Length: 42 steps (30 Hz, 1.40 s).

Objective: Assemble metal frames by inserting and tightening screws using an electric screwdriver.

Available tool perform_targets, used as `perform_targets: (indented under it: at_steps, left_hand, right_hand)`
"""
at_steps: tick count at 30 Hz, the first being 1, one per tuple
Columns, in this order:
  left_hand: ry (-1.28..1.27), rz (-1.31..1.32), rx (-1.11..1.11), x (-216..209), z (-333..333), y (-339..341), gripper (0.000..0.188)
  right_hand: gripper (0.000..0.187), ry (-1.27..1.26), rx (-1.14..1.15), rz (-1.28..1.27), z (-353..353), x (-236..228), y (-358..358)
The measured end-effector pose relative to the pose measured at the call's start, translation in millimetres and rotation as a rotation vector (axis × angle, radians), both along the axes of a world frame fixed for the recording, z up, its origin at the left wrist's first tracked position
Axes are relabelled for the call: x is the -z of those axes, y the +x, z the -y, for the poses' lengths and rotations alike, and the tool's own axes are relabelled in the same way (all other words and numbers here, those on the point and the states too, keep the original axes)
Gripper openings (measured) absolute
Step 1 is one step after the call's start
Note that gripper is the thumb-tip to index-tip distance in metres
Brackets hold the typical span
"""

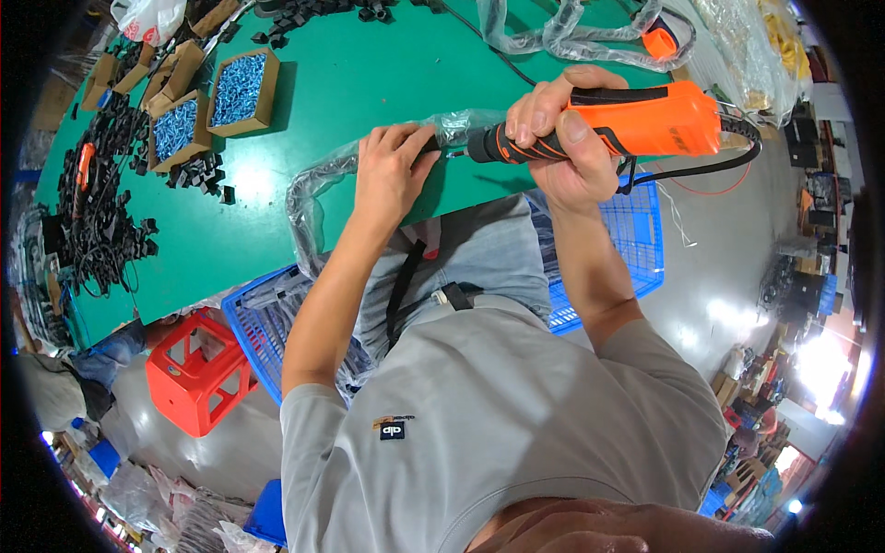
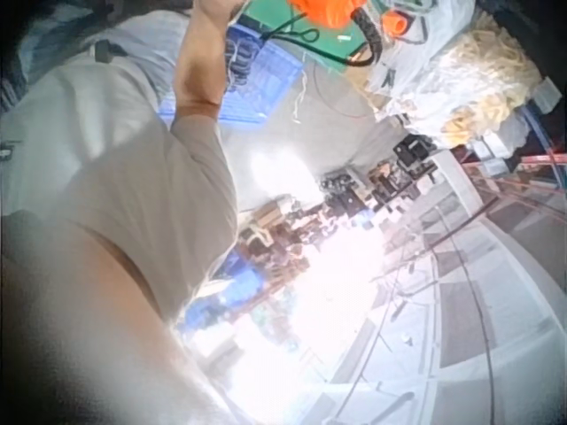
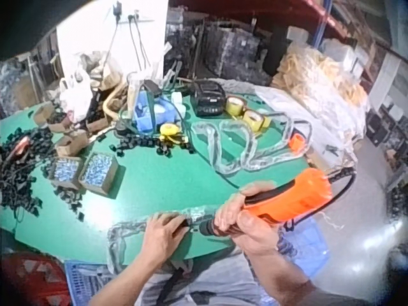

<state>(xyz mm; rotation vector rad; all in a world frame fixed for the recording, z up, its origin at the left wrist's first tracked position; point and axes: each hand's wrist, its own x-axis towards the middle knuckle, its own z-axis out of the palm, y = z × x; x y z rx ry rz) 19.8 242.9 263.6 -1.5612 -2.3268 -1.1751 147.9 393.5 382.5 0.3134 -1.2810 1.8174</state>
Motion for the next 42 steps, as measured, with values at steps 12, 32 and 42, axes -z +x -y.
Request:
perform_targets:
  at_steps: [12, 32, 42]
  left_hand:
    - [-0.062, 0.072, 0.030, -4, -1, -4, 0.039]
    - [0.029, 0.104, -0.016, 0, -7, -4, 0.022]
    - [-0.023, 0.049, -0.055, -9, -1, 1, 0.027]
  right_hand:
    - [0.032, -0.003, 0.127, 0.246, 4, 14, -46]
    - [0.025, 0.414, -0.121, 0.326, -3, 35, -68]
    - [0.028, 0.297, -0.176, 0.429, 4, 21, -56]
